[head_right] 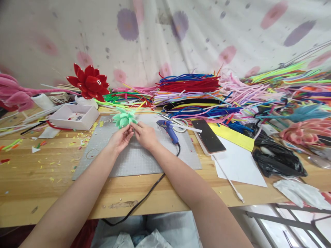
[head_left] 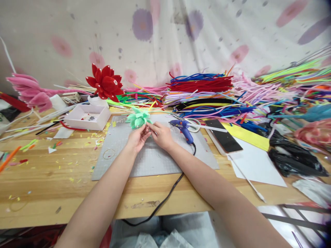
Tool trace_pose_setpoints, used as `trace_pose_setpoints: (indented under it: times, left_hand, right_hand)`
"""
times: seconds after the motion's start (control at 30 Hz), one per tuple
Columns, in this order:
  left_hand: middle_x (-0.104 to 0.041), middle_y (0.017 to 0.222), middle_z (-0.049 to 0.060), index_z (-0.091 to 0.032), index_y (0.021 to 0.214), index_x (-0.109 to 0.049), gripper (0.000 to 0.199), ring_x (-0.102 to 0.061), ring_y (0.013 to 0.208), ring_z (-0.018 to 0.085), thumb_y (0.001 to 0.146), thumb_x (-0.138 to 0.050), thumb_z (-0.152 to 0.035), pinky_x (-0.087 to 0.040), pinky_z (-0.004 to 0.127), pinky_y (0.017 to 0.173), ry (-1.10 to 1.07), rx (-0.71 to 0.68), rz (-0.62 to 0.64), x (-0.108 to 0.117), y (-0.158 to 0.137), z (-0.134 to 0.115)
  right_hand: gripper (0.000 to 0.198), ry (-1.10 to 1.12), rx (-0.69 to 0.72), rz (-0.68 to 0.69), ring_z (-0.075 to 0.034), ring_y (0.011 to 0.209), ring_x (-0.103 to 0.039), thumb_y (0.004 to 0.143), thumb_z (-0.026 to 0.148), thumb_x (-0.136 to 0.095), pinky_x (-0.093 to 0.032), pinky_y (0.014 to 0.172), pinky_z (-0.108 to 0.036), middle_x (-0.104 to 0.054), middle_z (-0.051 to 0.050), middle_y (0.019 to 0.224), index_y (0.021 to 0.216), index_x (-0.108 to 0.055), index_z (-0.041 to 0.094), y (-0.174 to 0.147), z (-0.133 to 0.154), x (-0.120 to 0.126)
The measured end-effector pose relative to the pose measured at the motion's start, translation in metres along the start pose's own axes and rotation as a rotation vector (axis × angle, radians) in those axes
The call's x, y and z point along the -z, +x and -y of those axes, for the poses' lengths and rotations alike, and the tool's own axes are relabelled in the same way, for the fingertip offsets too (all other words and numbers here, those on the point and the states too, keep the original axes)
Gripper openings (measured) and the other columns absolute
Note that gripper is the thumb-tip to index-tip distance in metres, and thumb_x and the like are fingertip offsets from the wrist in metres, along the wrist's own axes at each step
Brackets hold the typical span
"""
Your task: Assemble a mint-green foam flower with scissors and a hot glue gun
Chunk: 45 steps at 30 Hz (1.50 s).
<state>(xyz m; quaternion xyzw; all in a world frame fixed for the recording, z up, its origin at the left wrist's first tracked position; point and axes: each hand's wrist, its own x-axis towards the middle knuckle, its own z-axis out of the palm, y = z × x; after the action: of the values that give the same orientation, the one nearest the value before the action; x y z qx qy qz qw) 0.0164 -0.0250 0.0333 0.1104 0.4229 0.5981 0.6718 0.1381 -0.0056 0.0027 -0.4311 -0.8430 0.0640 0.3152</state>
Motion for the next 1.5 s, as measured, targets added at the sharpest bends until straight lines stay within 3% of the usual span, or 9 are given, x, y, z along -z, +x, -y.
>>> trace_pose_setpoints:
  times: [0.57,0.87,0.97,1.1,1.17,1.27,1.37,1.5]
  left_hand:
    - [-0.058,0.055,-0.001,-0.009,0.072,-0.060,0.017,-0.056,0.047,0.003,0.084,-0.048,-0.008,-0.050,0.009,0.049,0.003,-0.021,-0.026,-0.003,-0.001,0.000]
    - [-0.058,0.054,0.002,-0.009,0.069,-0.059,0.026,-0.051,0.041,0.003,0.087,-0.046,-0.023,-0.047,0.012,0.042,0.093,0.080,-0.015,0.006,-0.012,-0.009]
    - [-0.050,0.047,-0.002,-0.011,0.063,-0.055,0.026,-0.042,0.035,0.001,0.085,-0.049,-0.023,-0.037,0.010,0.034,0.139,0.001,-0.041,0.015,-0.013,-0.022]
    - [-0.043,0.045,-0.005,-0.013,0.059,-0.049,0.023,-0.034,0.034,0.001,0.079,-0.054,-0.024,-0.024,0.011,0.030,0.214,-0.245,-0.146,0.030,-0.008,-0.040]
    - [-0.043,0.047,-0.006,-0.014,0.060,-0.048,0.022,-0.034,0.036,0.002,0.078,-0.054,-0.025,-0.025,0.012,0.032,0.329,-0.354,-0.217,0.039,-0.003,-0.047]
    - [-0.049,0.054,-0.004,-0.015,0.064,-0.050,0.017,-0.043,0.044,0.006,0.073,-0.057,-0.028,-0.039,0.018,0.042,0.666,-0.490,-0.293,0.058,0.006,-0.054]
    - [-0.060,0.072,0.003,-0.016,0.075,-0.057,0.008,-0.058,0.068,0.016,0.070,-0.055,-0.022,-0.050,0.032,0.069,1.167,-0.648,-0.295,0.079,0.018,-0.061]
    - [-0.060,0.113,0.014,-0.013,0.100,-0.060,0.029,-0.051,0.111,0.025,0.079,-0.043,-0.023,-0.037,0.042,0.098,1.667,-0.908,-0.164,0.094,0.040,-0.066]
  right_hand:
    - [0.038,0.003,0.015,-0.025,-0.014,0.082,-0.058,0.087,0.018,-0.042,-0.044,0.071,-0.024,-0.063,-0.005,0.094,0.121,-0.056,0.024,0.002,0.000,-0.002]
    - [0.037,-0.031,-0.002,-0.053,-0.014,0.079,-0.057,0.089,0.020,-0.038,-0.041,0.068,-0.023,-0.061,-0.006,0.092,0.121,-0.056,0.022,-0.001,-0.005,0.005]
    - [0.034,-0.052,0.013,-0.047,-0.014,0.081,-0.056,0.089,0.020,-0.039,-0.040,0.068,-0.024,-0.061,-0.006,0.091,0.116,-0.059,0.021,-0.001,-0.007,0.013]
    - [0.026,-0.068,0.035,0.006,-0.014,0.078,-0.056,0.089,0.023,-0.041,-0.038,0.064,-0.024,-0.061,-0.006,0.091,0.105,-0.062,0.020,-0.001,-0.010,0.027]
    - [0.023,-0.062,0.065,0.045,-0.014,0.077,-0.056,0.089,0.024,-0.042,-0.037,0.064,-0.024,-0.062,-0.005,0.089,0.097,-0.063,0.019,-0.004,-0.013,0.034]
    - [0.021,-0.031,0.121,0.116,-0.014,0.077,-0.057,0.089,0.023,-0.042,-0.037,0.066,-0.024,-0.064,-0.006,0.086,0.090,-0.062,0.018,-0.016,-0.020,0.043]
    - [0.021,0.021,0.155,0.190,-0.014,0.078,-0.057,0.089,0.024,-0.042,-0.038,0.069,-0.024,-0.065,-0.007,0.087,0.088,-0.061,0.017,-0.032,-0.030,0.051]
    - [0.027,0.105,0.048,0.324,-0.013,0.067,-0.054,0.086,0.034,-0.046,-0.037,0.064,-0.025,-0.063,-0.005,0.072,0.076,-0.062,0.016,-0.047,-0.039,0.069]
